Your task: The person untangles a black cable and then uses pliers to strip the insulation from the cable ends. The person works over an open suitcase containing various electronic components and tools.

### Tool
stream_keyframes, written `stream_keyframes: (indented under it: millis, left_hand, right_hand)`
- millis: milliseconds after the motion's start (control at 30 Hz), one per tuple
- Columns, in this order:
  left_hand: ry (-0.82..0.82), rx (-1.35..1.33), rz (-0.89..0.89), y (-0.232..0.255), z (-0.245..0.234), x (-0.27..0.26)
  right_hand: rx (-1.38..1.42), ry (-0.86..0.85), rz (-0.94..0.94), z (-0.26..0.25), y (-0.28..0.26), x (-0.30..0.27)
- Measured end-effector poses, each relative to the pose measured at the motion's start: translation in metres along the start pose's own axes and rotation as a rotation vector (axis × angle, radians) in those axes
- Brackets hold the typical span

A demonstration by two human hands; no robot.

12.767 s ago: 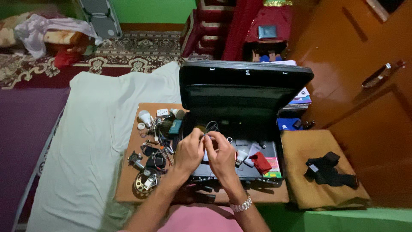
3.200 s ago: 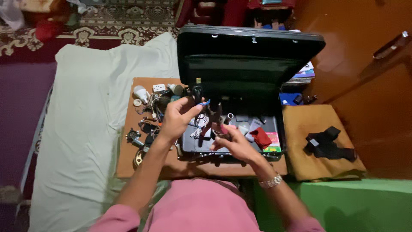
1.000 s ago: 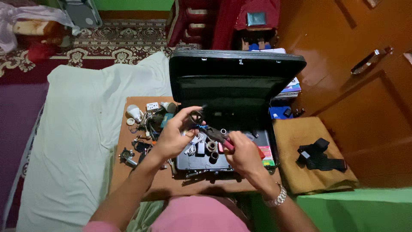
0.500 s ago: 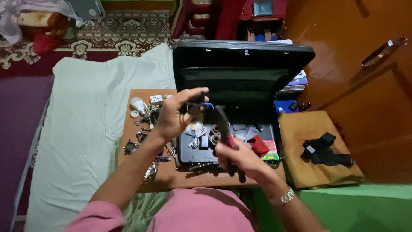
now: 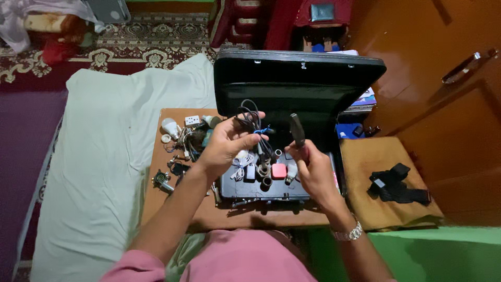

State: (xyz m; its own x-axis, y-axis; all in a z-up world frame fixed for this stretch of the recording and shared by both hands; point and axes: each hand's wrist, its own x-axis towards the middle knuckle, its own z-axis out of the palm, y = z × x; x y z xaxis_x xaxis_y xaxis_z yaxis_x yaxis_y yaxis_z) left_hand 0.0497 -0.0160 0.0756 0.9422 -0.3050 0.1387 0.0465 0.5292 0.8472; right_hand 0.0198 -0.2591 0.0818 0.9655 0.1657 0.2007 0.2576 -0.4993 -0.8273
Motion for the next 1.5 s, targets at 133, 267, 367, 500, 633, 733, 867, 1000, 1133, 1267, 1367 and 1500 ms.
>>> stream_keyframes:
  millis: [133,267,367,500,633,733,867,1000,1133,1267,1367,1500]
  left_hand:
    - [-0.032,-0.045,-0.081,-0.003,0.006,-0.002]
    - [-0.105,-0.064,-0.108,-0.008,0.009,-0.004]
    - [-0.147,-0.043,-0.101,-0.008,0.011,-0.008]
    - [-0.19,-0.02,-0.111,-0.012,0.014,-0.011]
    - [-0.216,-0.042,-0.141,-0.015,0.015,-0.013]
    - [-0.238,-0.005,-0.098,-0.016,0.016,-0.012]
    - [-0.199,0.073,-0.059,-0.014,0.017,-0.012]
    - [-0.121,0.182,0.086,-0.009,0.027,-0.013]
    - [0.024,0.655,0.34,-0.003,0.039,-0.018]
    - [0.04,1.049,0.562,0.001,0.04,-0.019]
    - [-0.103,1.38,0.995,0.009,0.035,-0.013]
    - [-0.238,1.658,1.233,0.027,0.028,-0.006]
  right_hand:
    - [-0.155,0.049,-0.151,0.0,-0.008,-0.001]
    - [-0.227,0.095,-0.321,0.005,-0.012,0.0]
    - [-0.247,0.118,-0.424,0.004,-0.012,0.001]
    - [-0.244,0.136,-0.518,0.006,-0.008,0.005]
    - [-0.231,0.178,-0.549,0.009,-0.006,0.003]
    - [-0.372,0.256,-0.593,0.008,-0.009,0.004]
    - [-0.471,0.302,-0.607,0.008,-0.013,-0.001]
    - [-0.218,0.156,-0.483,0.013,-0.007,-0.001]
    - [-0.099,0.07,-0.059,0.029,0.0,-0.007]
    - [-0.04,0.02,0.047,0.041,0.007,-0.009]
    - [0.141,-0.056,0.091,0.05,0.009,-0.011]
    - [0.399,-0.24,0.386,0.056,0.009,-0.014]
